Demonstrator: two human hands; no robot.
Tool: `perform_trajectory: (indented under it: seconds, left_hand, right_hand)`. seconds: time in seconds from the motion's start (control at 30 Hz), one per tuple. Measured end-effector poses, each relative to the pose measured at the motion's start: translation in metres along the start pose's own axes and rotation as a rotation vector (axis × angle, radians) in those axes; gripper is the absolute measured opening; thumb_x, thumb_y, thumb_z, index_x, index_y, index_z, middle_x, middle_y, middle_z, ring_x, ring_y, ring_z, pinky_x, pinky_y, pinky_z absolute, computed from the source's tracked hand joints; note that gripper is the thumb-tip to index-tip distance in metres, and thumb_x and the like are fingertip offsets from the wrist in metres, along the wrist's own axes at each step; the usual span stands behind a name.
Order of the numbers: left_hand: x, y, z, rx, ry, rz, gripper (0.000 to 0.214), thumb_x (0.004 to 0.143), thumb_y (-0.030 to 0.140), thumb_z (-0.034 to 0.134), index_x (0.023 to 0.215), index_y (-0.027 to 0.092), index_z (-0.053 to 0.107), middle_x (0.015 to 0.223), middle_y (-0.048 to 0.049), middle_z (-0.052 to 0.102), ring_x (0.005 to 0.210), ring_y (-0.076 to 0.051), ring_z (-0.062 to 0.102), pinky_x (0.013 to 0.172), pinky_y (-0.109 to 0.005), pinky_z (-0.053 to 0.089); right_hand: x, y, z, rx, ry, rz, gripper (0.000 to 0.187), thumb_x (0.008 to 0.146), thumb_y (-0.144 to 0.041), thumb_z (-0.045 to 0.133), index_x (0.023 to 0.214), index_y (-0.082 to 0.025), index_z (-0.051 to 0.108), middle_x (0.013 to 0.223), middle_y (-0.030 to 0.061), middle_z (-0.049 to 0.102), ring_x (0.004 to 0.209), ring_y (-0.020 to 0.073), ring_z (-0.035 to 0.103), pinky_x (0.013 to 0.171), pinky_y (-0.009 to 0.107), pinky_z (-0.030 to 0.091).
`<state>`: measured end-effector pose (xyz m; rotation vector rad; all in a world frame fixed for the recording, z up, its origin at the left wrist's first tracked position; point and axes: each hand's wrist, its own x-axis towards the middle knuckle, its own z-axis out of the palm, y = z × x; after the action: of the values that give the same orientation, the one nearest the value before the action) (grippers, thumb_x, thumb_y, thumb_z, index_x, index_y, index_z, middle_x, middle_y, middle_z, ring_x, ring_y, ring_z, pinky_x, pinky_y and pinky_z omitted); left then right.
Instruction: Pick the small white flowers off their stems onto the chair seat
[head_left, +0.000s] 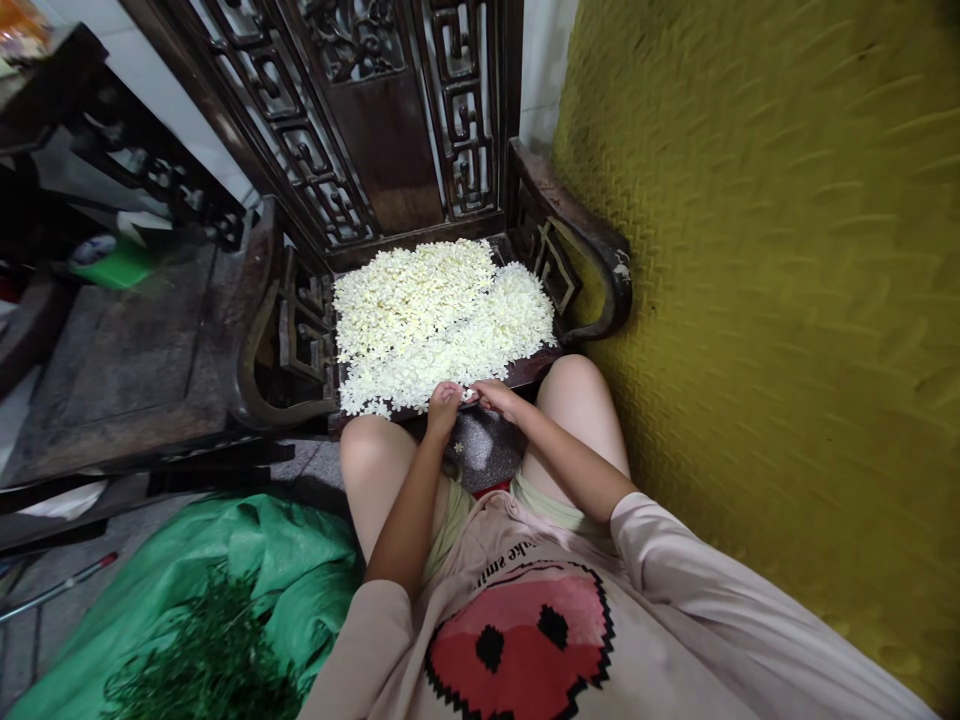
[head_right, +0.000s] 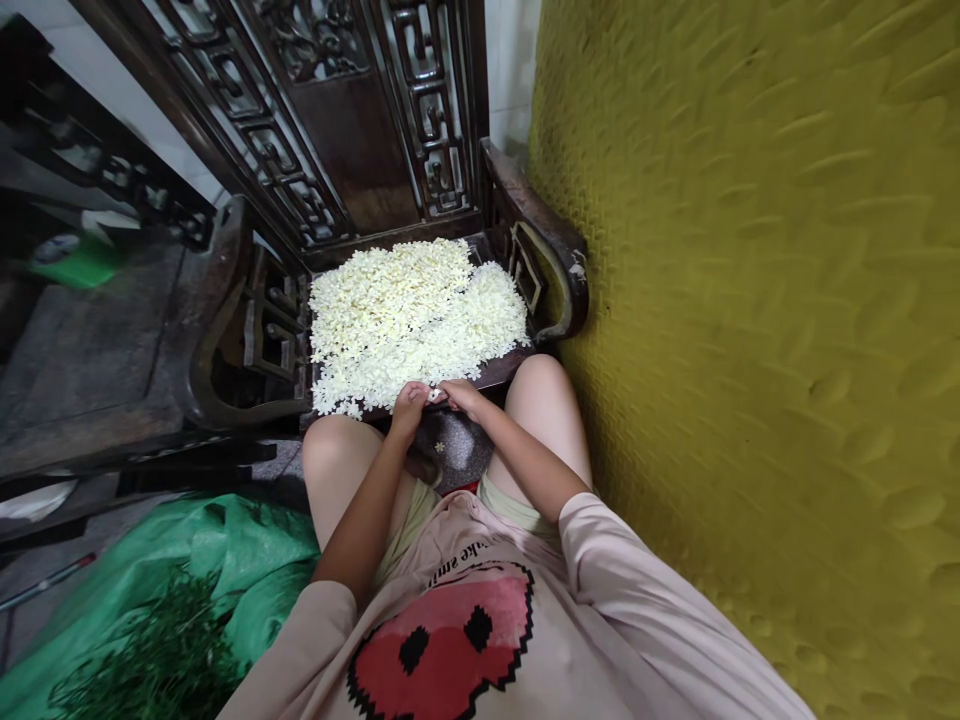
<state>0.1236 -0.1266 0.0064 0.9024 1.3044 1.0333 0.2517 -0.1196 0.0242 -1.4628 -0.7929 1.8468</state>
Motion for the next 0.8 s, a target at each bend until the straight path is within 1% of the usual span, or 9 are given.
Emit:
perform_trajectory:
  seconds: [0.13,0.23,0.3,0.37,0.47,0.57,0.63,0.73,0.8]
  left_hand:
    - [-0.0002,-0.0008,-0.0006,-0.024,0.006,-0.020,0.021,0.059,0.032,0.064,0.070,0.018,0.052,0.065,0.0021,0.054,0.060,-0.009,0.050,0.060,-0.022,0.040]
    - [0.0006,-0.0019,-0.0015,-0.072,0.047,-0.044,0.026,0.057,0.034,0.067,0.071,0.017,0.053,0.066,0.0020,0.053,0.057,-0.008,0.049,0.059,-0.022,0.040]
    - [0.0016,-0.0023,-0.0021,-0.136,0.082,-0.069,0.030,0.056,0.036,0.068,0.072,0.017,0.052,0.066,0.0021,0.053,0.056,-0.007,0.048,0.058,-0.021,0.040]
    - [0.0027,-0.0022,-0.0027,-0.201,0.099,-0.099,0.032,0.054,0.037,0.070,0.071,0.017,0.051,0.065,0.0025,0.052,0.054,-0.006,0.047,0.057,-0.021,0.039]
    - [0.0033,-0.0021,-0.0030,-0.251,0.072,-0.126,0.034,0.053,0.037,0.071,0.070,0.017,0.049,0.062,0.0036,0.051,0.053,-0.005,0.046,0.056,-0.020,0.038]
    - [0.0027,-0.0028,-0.0026,-0.237,0.015,-0.144,0.034,0.054,0.038,0.071,0.072,0.018,0.050,0.061,0.0041,0.050,0.052,-0.005,0.046,0.054,-0.019,0.037]
    - [0.0023,-0.0034,-0.0024,-0.196,0.009,-0.146,0.034,0.056,0.039,0.070,0.073,0.018,0.051,0.062,0.0037,0.051,0.053,-0.005,0.046,0.051,-0.019,0.035]
    - [0.0022,-0.0038,-0.0028,-0.132,0.038,-0.134,0.031,0.058,0.040,0.068,0.074,0.018,0.052,0.060,0.0040,0.050,0.053,-0.006,0.044,0.050,-0.019,0.032]
    - [0.0024,-0.0036,-0.0032,-0.116,0.049,-0.139,0.030,0.059,0.040,0.067,0.073,0.019,0.052,0.058,0.0044,0.049,0.052,-0.006,0.043,0.050,-0.019,0.031]
  right_hand:
    - [0.0005,0.0015,0.0000,0.027,-0.005,0.010,0.008,0.074,-0.020,0.046,0.071,-0.015,0.052,0.054,-0.0005,0.059,0.032,0.0037,0.028,0.037,0.019,0.022]
    - [0.0025,0.0035,-0.0009,-0.014,0.007,-0.019,0.014,0.071,-0.014,0.045,0.079,-0.017,0.056,0.045,-0.0051,0.050,0.031,0.0049,0.028,0.037,0.019,0.020]
    - [0.0041,0.0050,-0.0018,-0.055,0.026,-0.025,0.016,0.069,-0.011,0.044,0.075,-0.016,0.057,0.042,-0.0062,0.044,0.032,0.0053,0.028,0.037,0.020,0.020]
    - [0.0052,0.0059,-0.0023,-0.086,0.043,-0.021,0.016,0.068,-0.011,0.042,0.069,-0.016,0.057,0.042,-0.0056,0.043,0.032,0.0055,0.028,0.037,0.021,0.019]
    - [0.0045,0.0053,-0.0015,-0.112,0.056,-0.041,0.016,0.069,-0.013,0.041,0.064,-0.015,0.056,0.043,-0.0049,0.043,0.033,0.0055,0.029,0.037,0.022,0.019]
    - [0.0010,0.0027,0.0009,-0.110,0.025,-0.051,0.014,0.072,-0.020,0.045,0.064,-0.016,0.055,0.042,-0.0060,0.039,0.034,0.0053,0.028,0.039,0.022,0.019]
    - [-0.0017,0.0011,0.0023,-0.098,-0.010,-0.052,0.017,0.074,-0.030,0.049,0.064,-0.016,0.054,0.042,-0.0071,0.036,0.035,0.0049,0.026,0.040,0.021,0.018]
    - [-0.0035,0.0007,0.0030,-0.114,-0.062,-0.089,0.028,0.066,-0.043,0.059,0.065,-0.016,0.054,0.045,-0.0074,0.039,0.039,0.0043,0.027,0.042,0.021,0.019]
    - [-0.0028,0.0019,0.0027,-0.137,-0.064,-0.126,0.030,0.059,-0.043,0.065,0.066,-0.015,0.058,0.048,-0.0062,0.045,0.044,0.0048,0.033,0.046,0.020,0.024]
